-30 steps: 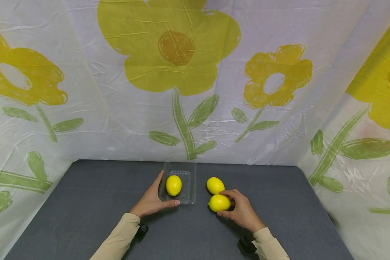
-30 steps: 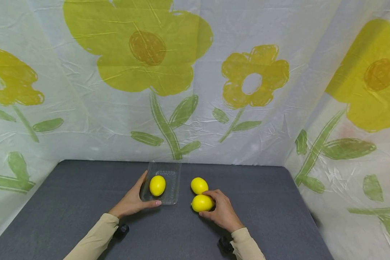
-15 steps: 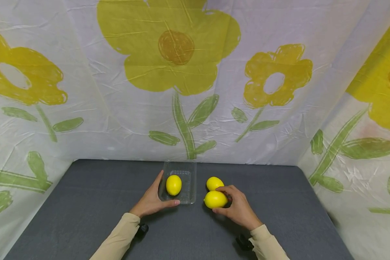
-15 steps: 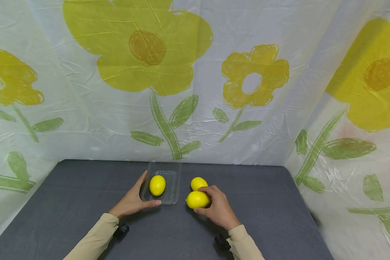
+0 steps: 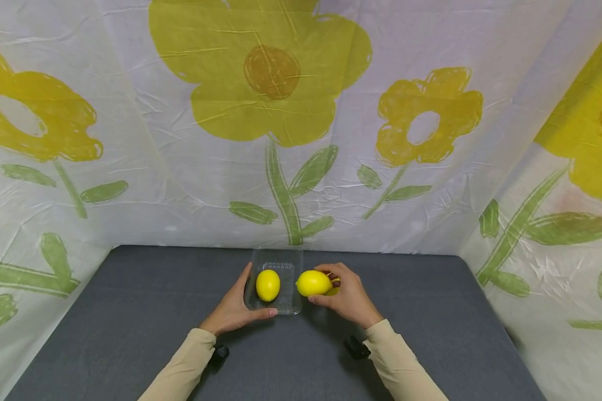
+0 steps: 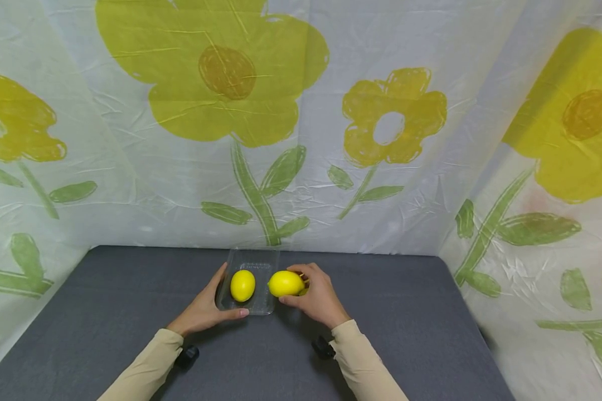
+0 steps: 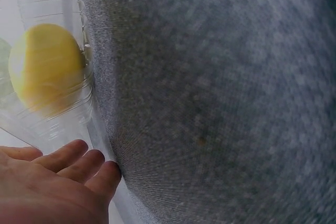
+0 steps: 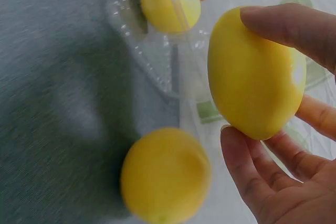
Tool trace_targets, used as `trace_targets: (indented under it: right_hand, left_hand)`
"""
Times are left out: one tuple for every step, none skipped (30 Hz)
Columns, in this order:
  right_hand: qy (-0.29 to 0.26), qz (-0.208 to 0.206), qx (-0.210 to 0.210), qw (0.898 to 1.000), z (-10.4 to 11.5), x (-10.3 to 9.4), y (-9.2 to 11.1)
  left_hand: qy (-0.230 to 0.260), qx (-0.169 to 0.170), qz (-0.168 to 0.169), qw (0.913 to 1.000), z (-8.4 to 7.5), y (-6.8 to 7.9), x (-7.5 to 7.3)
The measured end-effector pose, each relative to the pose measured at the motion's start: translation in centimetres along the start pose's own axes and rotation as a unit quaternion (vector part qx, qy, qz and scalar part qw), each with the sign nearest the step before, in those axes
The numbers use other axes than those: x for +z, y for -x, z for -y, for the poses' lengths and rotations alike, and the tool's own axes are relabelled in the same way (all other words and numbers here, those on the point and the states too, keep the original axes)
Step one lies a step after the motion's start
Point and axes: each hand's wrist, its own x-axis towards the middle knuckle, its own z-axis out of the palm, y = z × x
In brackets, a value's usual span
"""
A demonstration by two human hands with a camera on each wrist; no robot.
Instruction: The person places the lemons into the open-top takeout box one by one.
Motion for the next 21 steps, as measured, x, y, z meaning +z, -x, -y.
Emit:
trace_targets:
  right_hand:
    - [-0.004,0.001,0.003,1.000,0.1,0.1,-0.4]
    - [-0.008,0.003,0.007,1.000,0.2,0.3,-0.8]
    - [-0.011,0.005,0.011,1.000,0.3,0.4,-1.2]
    - [-0.013,0.006,0.014,1.000,0.4,0.5,-1.6]
    - [-0.016,0.008,0.016,1.000,0.5,0.6,-1.9]
    - [-0.018,0.011,0.018,1.000,0.6,0.7,-2.2]
    - [-0.019,0.015,0.019,1.000,0.6,0.8,-2.6]
    - [-0.019,0.016,0.017,1.000,0.7,0.9,-2.9]
    - [-0.021,0.019,0.017,0.999,0.7,1.0,-3.2]
    - [-0.023,0.021,0.016,0.999,0.8,1.1,-3.4]
    - [-0.025,0.024,0.017,0.999,0.9,1.2,-3.7]
    - [-0.028,0.027,0.018,0.999,0.9,1.3,-4.0]
    - [-0.029,0.030,0.018,0.999,0.9,1.5,-4.3]
    - [-0.032,0.034,0.021,0.999,0.9,1.6,-4.5]
    - [-0.033,0.038,0.025,0.998,1.0,1.8,-4.8]
    - [-0.031,0.042,0.026,0.998,1.0,1.9,-5.0]
    - [-0.029,0.046,0.029,0.998,1.0,2.1,-5.3]
    - [-0.027,0.049,0.028,0.998,1.0,2.2,-5.5]
    - [-0.025,0.052,0.028,0.998,1.1,2.4,-5.8]
    - [-0.025,0.055,0.029,0.998,1.1,2.6,-6.0]
    - [-0.023,0.056,0.028,0.998,1.1,2.7,-6.2]
  left_hand:
    - [0.000,-0.001,0.000,1.0000,0.0,0.0,0.0]
    - [0.000,-0.002,0.000,1.0000,0.0,0.0,0.0]
    - [0.000,-0.002,0.000,1.0000,0.0,-0.1,0.0]
    - [0.000,-0.002,0.000,1.0000,0.1,-0.1,0.0]
    - [0.000,-0.003,0.000,1.0000,0.1,-0.1,0.0]
    - [0.001,-0.004,0.001,1.0000,0.1,-0.1,0.1]
    - [0.002,-0.004,0.001,1.0000,0.0,-0.1,0.1]
    - [0.002,-0.005,0.002,1.0000,0.0,-0.1,0.1]
    - [0.003,-0.003,0.001,1.0000,0.0,-0.1,0.1]
    - [0.003,-0.003,0.002,1.0000,0.0,-0.1,0.1]
    - [0.003,-0.003,0.002,1.0000,0.0,0.0,0.0]
    - [0.001,-0.003,0.002,1.0000,0.0,0.0,0.0]
    - [0.001,-0.002,0.002,1.0000,0.0,0.0,0.0]
    - [0.000,0.000,0.003,1.0000,0.0,0.0,-0.1]
    - [0.001,0.000,0.004,1.0000,0.0,0.0,-0.1]
    - [0.000,-0.001,0.005,1.0000,-0.1,0.0,-0.1]
    - [0.001,-0.001,0.006,1.0000,-0.1,0.0,-0.1]
    - [0.001,-0.002,0.007,1.0000,-0.1,0.0,-0.1]
    - [0.002,-0.002,0.008,1.0000,-0.1,0.0,-0.2]
    - [0.003,-0.003,0.008,1.0000,-0.2,0.0,-0.2]
    - [0.003,-0.004,0.008,1.0000,-0.2,0.1,-0.2]
